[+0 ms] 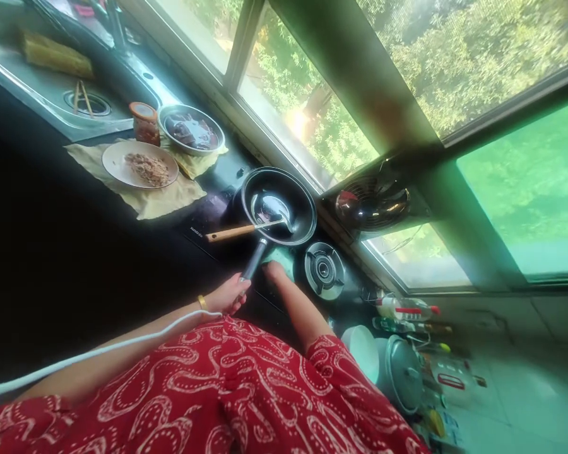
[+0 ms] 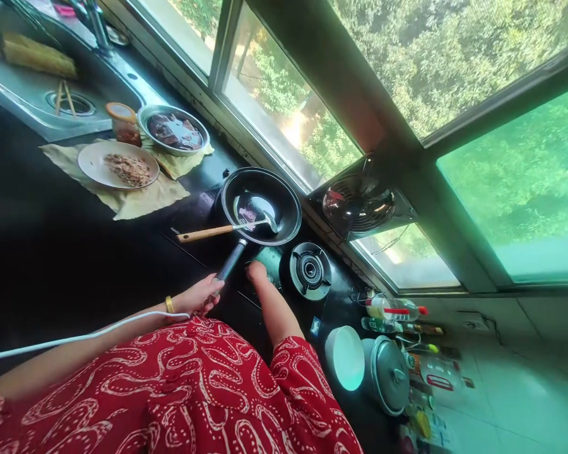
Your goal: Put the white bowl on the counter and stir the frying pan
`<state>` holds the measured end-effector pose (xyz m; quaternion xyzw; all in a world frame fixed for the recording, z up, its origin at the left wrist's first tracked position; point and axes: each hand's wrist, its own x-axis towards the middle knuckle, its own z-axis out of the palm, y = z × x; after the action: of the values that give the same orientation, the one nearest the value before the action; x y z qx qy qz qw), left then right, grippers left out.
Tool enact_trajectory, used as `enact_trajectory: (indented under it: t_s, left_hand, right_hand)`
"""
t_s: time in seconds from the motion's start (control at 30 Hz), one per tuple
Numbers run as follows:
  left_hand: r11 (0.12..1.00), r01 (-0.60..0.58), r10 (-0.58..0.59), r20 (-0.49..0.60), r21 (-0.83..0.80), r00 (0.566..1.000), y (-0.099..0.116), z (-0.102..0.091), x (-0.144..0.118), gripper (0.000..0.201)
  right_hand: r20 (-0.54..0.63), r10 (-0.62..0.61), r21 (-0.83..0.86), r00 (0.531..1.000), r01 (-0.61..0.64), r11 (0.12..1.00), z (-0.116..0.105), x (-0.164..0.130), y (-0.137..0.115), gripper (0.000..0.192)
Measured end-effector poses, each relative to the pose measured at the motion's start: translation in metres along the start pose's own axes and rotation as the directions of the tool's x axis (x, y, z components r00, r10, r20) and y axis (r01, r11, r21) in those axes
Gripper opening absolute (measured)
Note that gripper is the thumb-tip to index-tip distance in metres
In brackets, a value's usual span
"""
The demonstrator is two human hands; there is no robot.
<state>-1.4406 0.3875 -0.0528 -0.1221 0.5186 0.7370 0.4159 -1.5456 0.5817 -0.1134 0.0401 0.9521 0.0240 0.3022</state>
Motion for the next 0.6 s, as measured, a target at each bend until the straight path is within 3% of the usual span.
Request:
enact_trajectory:
  t_s: [0.2, 0.37, 0.6]
  left_hand:
    - [0.997, -0.060, 0.062, -0.049, 0.040, 0.997, 0.005, -0.017, -0.002, 0.025]
    - [0.987, -0.132, 0.139, -0.073, 0.094, 0.988, 0.023, -0.040, -0.014, 0.032]
    - [0.994, -0.098, 0.102, -0.066, 0.055, 0.993, 0.007, -0.023, -0.004, 0.037]
  right_hand:
    - [0.092, -0.227, -0.271, 0.970, 0.244, 0.931, -0.014, -0.018, 0.006, 0.052]
    - [0.118, -0.300, -0.363, 0.947, 0.322, 0.874, -0.014, -0.018, 0.011, 0.056]
    - [0.104, -0.318, -0.420, 0.942, 0.331, 0.845, -0.011, -0.015, 0.014, 0.056]
